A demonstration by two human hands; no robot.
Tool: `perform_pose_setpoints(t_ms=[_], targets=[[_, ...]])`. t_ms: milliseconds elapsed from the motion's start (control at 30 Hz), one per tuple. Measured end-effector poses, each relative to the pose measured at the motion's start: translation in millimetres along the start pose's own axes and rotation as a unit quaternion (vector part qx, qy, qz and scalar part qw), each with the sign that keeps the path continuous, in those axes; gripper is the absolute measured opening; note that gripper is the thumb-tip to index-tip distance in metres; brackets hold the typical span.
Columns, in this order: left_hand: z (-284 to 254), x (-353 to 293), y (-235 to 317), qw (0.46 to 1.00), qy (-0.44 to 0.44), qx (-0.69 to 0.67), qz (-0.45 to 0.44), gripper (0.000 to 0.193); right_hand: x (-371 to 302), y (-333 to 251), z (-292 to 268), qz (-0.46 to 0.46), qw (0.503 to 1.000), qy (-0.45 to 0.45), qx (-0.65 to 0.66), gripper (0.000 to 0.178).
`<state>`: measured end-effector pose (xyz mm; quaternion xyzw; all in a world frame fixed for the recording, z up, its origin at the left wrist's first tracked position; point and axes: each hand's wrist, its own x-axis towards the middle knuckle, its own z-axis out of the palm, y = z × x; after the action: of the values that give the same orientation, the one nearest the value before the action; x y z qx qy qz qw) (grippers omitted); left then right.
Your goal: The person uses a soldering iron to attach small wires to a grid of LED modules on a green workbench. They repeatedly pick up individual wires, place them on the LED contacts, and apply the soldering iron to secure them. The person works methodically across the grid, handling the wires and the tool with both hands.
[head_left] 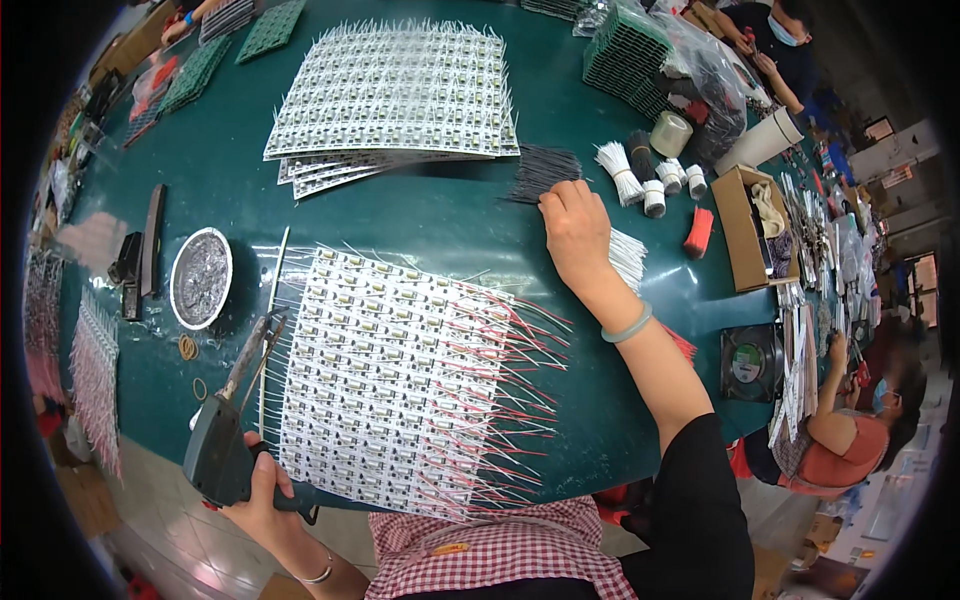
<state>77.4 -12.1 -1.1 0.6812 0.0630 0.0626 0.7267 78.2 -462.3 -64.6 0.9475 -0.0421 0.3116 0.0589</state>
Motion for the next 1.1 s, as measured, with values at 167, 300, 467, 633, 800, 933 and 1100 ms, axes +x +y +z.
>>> perform_pose_setpoints(t_ms=[167,300,467,633,800,933,1100], targets=[[-1.1,-0.1,-0.6,1.0,-0.005,-0.001,-0.002,0.049,1.9,-1.6,0.8,-0.009,1.0,0.004,-0.023,0.012],[-3.5,-3.4,0.4,1.0,-0.015,-0.002,-0.004,0.049,3.6,0.2,0.4,-0.013,1.0,-0.006,-0.024,0.014],[-3.0,-8.7,0.3,1.0,-0.002,-0.004,-0.02,0.049,4.4,3.8,0.9,-0.012,0.999,-0.009,0.029,0.017],[-4.9,-9.7,-2.2,1.0,-0.002,-0.01,-0.026,0.05,6.8,2.1,-3.0,0.021,0.999,-0.012,0.049,0.02],[-2.7,-9.7,-3.6,1.0,-0.009,-0.006,-0.024,0.051,10.4,4.6,-13.8,0.019,0.998,-0.045,0.043,0.024],[-3.4,-10.7,-5.2,0.999,-0.012,-0.012,-0.029,0.051,22.0,-4.1,-45.6,-0.038,0.996,-0.081,0.026,0.024],[-1.2,-11.7,-1.8,0.999,-0.015,-0.014,-0.034,0.05,45.9,-17.8,-72.0,-0.187,0.973,-0.124,-0.063,0.011]])
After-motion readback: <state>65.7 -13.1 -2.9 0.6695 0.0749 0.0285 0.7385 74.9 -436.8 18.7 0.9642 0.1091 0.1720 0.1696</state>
